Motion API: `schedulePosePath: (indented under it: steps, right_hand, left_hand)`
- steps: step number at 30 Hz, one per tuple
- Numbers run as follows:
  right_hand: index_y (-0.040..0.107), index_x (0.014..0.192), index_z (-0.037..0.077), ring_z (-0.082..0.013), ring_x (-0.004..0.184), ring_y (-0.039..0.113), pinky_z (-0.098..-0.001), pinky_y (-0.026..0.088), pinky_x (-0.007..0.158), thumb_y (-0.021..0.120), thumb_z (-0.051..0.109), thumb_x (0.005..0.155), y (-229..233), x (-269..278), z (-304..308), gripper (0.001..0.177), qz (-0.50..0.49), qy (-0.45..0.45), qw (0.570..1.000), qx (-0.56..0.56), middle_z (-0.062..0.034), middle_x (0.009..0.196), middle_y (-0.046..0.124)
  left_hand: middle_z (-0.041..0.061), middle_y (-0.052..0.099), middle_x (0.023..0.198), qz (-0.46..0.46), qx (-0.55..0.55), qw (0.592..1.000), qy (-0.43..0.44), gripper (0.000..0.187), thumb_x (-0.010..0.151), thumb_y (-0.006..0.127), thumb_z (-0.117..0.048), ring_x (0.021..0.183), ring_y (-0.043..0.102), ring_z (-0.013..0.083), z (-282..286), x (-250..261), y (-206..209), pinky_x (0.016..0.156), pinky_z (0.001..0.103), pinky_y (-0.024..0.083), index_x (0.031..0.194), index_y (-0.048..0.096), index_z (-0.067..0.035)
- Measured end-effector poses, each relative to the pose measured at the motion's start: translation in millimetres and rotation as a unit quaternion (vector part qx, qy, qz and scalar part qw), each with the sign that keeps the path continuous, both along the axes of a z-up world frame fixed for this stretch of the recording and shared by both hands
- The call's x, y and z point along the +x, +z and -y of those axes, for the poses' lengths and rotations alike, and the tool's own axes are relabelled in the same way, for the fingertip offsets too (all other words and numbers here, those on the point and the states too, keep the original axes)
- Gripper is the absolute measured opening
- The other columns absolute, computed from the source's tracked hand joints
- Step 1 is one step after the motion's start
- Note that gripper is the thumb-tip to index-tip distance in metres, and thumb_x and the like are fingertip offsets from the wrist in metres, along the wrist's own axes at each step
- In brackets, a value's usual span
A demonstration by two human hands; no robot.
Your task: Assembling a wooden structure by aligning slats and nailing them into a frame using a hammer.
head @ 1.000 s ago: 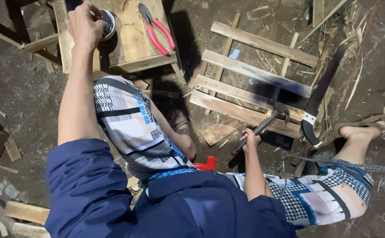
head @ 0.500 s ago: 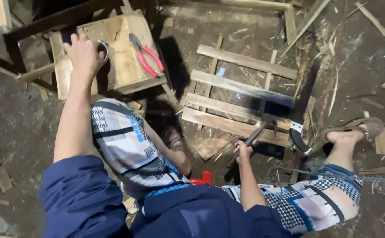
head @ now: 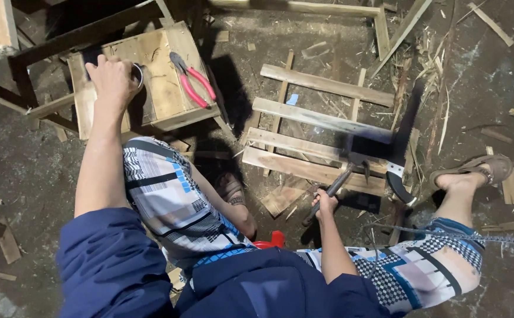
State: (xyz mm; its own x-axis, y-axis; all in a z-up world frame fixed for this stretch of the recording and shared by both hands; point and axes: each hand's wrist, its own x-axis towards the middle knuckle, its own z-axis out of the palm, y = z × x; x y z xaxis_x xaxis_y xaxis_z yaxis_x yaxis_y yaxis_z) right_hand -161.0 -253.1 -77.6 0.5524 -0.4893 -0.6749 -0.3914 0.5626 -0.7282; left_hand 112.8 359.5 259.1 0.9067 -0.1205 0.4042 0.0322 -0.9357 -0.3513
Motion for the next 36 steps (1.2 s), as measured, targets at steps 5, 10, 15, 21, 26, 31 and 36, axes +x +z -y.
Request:
schedulePosePath:
  steps: [5,10,15,21,26,31,36]
  right_hand:
    - [0.055,0.082,0.006,-0.0137,0.041,0.045,-0.0289,0.039,0.036,0.069,0.011,0.090,2,-1,-1,0.017,0.001,-0.003,1.000,-0.001,-0.0031,0.057,0.052]
    - [0.056,0.083,0.005,-0.0142,0.041,0.044,-0.0290,0.038,0.036,0.068,0.011,0.090,3,-1,-1,0.016,0.006,0.000,1.000,0.000,-0.0041,0.057,0.052]
    - [0.056,0.085,0.005,-0.0138,0.042,0.046,-0.0285,0.039,0.037,0.069,0.011,0.089,-1,-2,0,0.015,0.009,-0.001,1.000,-0.003,-0.0037,0.058,0.053]
    - [0.055,0.084,0.006,-0.0134,0.042,0.045,-0.0289,0.038,0.037,0.069,0.010,0.090,8,0,-3,0.015,0.001,-0.002,1.000,-0.001,-0.0031,0.058,0.051]
    - [0.054,0.086,0.006,-0.0134,0.042,0.045,-0.0286,0.039,0.037,0.070,0.013,0.090,-3,0,1,0.017,0.007,0.003,1.000,-0.005,-0.0034,0.058,0.052]
    - [0.054,0.088,0.005,-0.0136,0.043,0.046,-0.0289,0.040,0.037,0.069,0.011,0.090,-1,-2,2,0.016,0.019,0.014,1.000,-0.006,-0.0039,0.059,0.053]
    - [0.063,0.075,0.001,-0.0148,0.041,0.047,-0.0304,0.041,0.038,0.070,0.011,0.088,-13,0,5,0.018,-0.004,0.035,0.999,-0.037,-0.0055,0.057,0.055]
  left_hand:
    - [0.004,0.071,0.079,-0.003,-0.006,1.000,-0.009,0.011,0.081,0.076,-0.027,0.080,0.049,0.0224,4,-6,8,0.076,0.040,0.034,0.084,0.078,-0.017]
    - [0.006,0.072,0.082,0.016,-0.006,1.000,-0.010,0.010,0.082,0.069,-0.022,0.080,0.048,0.0226,8,-11,13,0.075,0.039,0.034,0.082,0.075,-0.013]
    - [0.009,0.066,0.064,0.036,-0.047,0.997,-0.050,0.012,0.086,0.069,-0.021,0.077,0.048,0.0234,5,-15,13,0.080,0.037,0.034,0.078,0.068,-0.012]
    - [0.008,0.070,0.072,0.006,-0.092,0.995,-0.031,0.017,0.079,0.081,-0.024,0.079,0.051,0.0248,2,-12,10,0.079,0.037,0.037,0.077,0.067,-0.013]
    - [0.012,0.072,0.091,0.065,-0.188,0.978,-0.068,0.008,0.088,0.075,-0.013,0.088,0.052,0.0283,2,-15,12,0.083,0.042,0.037,0.089,0.069,-0.008]
    - [0.011,0.065,0.083,0.061,-0.347,0.935,-0.044,0.012,0.087,0.074,-0.017,0.088,0.051,0.0289,-1,-15,14,0.082,0.044,0.040,0.087,0.071,-0.005]
    - [0.000,0.066,0.081,0.080,-0.651,0.743,-0.133,0.013,0.093,0.063,-0.001,0.073,0.060,0.0088,2,-16,28,0.073,0.021,0.055,0.086,0.065,-0.011]
